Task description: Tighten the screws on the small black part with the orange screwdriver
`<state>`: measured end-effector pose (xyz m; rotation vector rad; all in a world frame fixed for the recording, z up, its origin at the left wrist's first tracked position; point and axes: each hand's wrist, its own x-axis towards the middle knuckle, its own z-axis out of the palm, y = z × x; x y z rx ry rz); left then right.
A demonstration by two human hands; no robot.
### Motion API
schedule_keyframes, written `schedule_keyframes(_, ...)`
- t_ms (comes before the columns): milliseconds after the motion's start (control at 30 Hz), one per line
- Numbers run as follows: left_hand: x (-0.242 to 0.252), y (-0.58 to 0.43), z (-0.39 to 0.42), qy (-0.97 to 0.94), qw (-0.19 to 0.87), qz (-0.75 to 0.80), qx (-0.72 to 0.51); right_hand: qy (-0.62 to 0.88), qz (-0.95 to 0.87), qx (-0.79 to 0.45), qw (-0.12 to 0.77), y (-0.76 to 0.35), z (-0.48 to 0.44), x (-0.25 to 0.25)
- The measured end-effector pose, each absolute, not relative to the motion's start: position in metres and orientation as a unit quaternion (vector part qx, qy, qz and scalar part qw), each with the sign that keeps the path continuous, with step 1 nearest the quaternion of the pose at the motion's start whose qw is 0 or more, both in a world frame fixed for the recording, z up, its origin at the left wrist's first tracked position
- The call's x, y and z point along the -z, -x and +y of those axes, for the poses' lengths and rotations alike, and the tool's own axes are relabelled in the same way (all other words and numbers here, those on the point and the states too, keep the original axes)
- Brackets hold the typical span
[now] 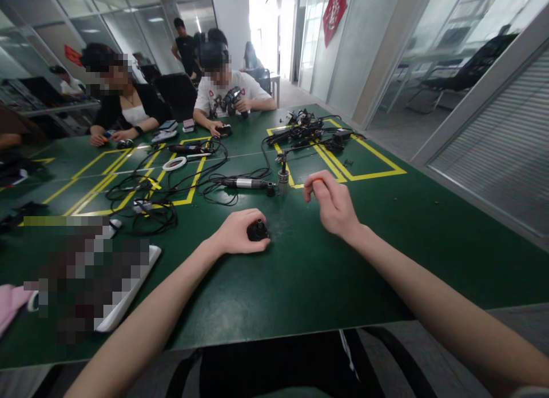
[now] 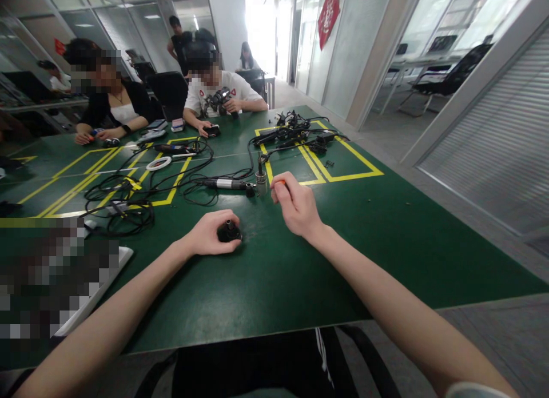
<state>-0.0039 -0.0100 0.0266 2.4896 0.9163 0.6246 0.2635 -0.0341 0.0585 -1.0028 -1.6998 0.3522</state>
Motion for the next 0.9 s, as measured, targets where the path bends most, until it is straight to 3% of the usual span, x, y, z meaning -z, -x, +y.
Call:
schedule_keyframes(100,-0.021,0.001,-0.009,-0.880,0.235,0.337,-0.236,0.354,-0.665,-0.185,0.631,-0.253,-0.032,-0.070)
schedule_keyframes(267,-0.019,0.001,-0.008,-0.856,0.291,0.341,-0.257,0.230,-0.669,-0.173,0.686,-0.223,-0.026,-0.097)
schedule_keyframes(467,-0.019,-0.001,-0.010,-0.827,0.347,0.356,-0.262,0.217,-0.740,-0.101,0.629,-0.199,-0.018,-0.101)
schedule_keyframes(900,-0.018,-0.002,-0.011,-0.824,0.346,0.368,-0.256,0.194,-0.757,-0.133,0.610,-0.193,-0.008,-0.085)
